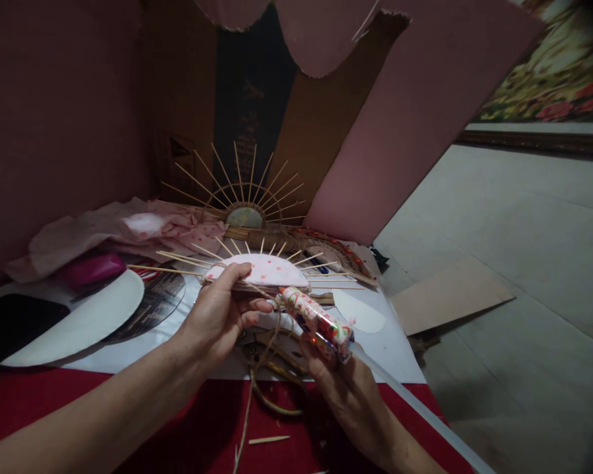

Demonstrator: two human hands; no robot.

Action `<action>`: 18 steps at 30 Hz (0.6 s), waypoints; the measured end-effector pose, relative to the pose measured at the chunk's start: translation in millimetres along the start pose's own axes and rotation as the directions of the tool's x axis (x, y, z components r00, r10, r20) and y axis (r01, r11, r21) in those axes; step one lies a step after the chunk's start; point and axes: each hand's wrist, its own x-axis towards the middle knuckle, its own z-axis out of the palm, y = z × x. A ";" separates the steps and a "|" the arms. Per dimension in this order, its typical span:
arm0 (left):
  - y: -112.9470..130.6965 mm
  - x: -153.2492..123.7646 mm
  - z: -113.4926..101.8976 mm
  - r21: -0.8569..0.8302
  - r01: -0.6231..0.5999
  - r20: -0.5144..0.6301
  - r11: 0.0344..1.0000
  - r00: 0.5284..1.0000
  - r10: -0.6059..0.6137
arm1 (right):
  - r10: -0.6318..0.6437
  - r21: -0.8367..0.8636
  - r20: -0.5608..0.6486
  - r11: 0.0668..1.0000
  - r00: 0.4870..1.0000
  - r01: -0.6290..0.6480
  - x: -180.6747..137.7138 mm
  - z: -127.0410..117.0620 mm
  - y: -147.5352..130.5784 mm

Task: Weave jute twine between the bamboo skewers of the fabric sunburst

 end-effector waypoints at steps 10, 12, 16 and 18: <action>-0.5 1.2 -2.2 0.015 -0.023 0.009 1.000 1.000 0.023 | -0.016 -0.114 -0.088 0.993 0.996 0.005 -12.6 14.0 18.4; -0.3 1.5 -2.4 0.016 -0.023 0.010 1.000 1.000 0.023 | -0.012 -0.126 -0.109 0.992 0.994 -0.002 -11.5 12.6 15.7; 0.4 2.2 -2.1 0.010 -0.026 0.008 1.000 1.000 0.026 | 0.000 -0.135 -0.063 0.991 0.998 -0.009 -10.0 6.8 13.4; 0.6 2.4 -1.9 0.010 -0.027 0.001 1.000 1.000 0.027 | -0.017 -0.142 -0.042 0.990 0.999 0.011 -10.4 4.5 15.3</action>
